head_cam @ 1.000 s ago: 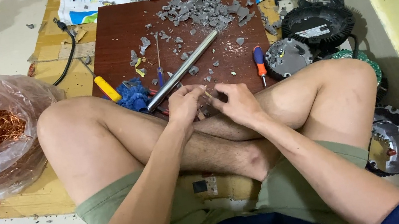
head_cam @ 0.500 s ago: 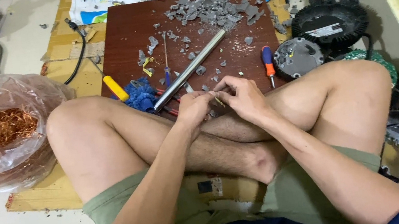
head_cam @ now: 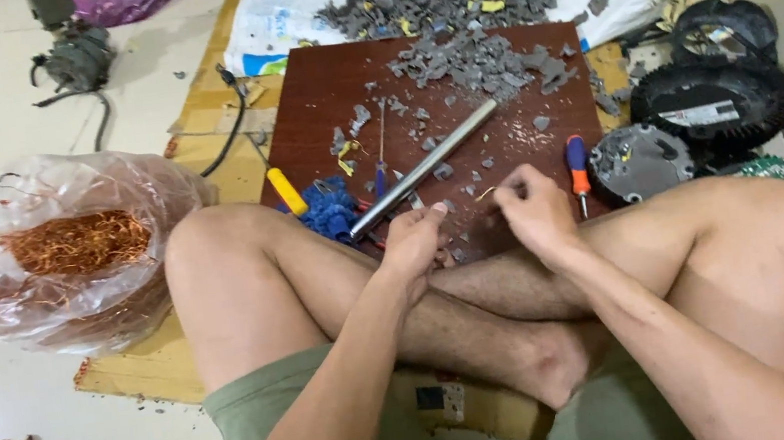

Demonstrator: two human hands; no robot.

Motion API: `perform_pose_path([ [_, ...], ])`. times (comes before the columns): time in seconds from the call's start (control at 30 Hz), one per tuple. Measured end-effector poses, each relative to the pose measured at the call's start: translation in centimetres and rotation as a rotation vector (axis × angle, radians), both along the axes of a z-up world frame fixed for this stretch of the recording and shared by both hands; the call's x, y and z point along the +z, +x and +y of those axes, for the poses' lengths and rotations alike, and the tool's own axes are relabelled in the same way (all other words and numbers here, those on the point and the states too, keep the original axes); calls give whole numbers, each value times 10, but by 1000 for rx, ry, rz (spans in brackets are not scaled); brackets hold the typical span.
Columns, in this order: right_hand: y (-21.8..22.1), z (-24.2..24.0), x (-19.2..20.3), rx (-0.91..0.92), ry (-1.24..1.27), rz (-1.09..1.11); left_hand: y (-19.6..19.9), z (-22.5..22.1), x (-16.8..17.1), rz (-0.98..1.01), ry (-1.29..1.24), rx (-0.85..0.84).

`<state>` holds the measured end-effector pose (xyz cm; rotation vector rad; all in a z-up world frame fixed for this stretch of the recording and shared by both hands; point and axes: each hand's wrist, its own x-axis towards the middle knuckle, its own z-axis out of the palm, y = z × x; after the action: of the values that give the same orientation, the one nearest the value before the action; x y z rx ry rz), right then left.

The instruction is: The person sits on the floor and uses a screwdriver to remove screws from a small circular electronic component. They then manipulate a small yellow connector and a thin wire by hand, twisting and adjusting them. Finally, they use a knife to scrape or clean the interior of the component.

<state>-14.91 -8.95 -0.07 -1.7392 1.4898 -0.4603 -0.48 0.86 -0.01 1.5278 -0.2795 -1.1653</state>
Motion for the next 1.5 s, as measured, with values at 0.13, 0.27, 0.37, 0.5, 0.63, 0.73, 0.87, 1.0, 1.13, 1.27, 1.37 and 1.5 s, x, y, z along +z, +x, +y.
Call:
perform_pose_path([
  [0.13, 7, -33, -46, -79, 33, -1, -7, 16, 35, 161, -55, 71],
  [0.27, 12, -13, -4, 61, 55, -52, -3, 16, 35, 235, -62, 117],
  [0.37, 9, 15, 23, 291, -9, -188, 3, 4, 5, 218, -36, 106],
  [0.5, 0, 25, 12, 462, -159, -123, 1, -11, -33, 129, 12, 44],
  [0.63, 2, 19, -5, 450, -201, -125, -3, -11, -34, 91, 52, 39],
  [0.73, 1, 16, -13, 477, -274, -124, -3, -11, -30, 96, 80, 23],
  [0.87, -2, 17, -12, 455, -270, -119, -4, -4, -11, 142, 83, 6],
  [1.0, -3, 21, -1, 422, -249, -108, -4, 2, 12, 200, 88, -43],
  [1.13, -4, 25, 14, 334, -174, -108, -8, 4, 25, 219, 74, -74],
  [1.27, -4, 19, 8, 222, -7, -149, -7, -2, 19, 261, 65, -98],
  [1.37, 0, 16, 5, 194, 57, -147, -5, -3, 11, 274, 53, -87],
  [1.5, 5, 15, 3, 193, 48, -138, -1, -4, 6, 278, 50, -87],
])
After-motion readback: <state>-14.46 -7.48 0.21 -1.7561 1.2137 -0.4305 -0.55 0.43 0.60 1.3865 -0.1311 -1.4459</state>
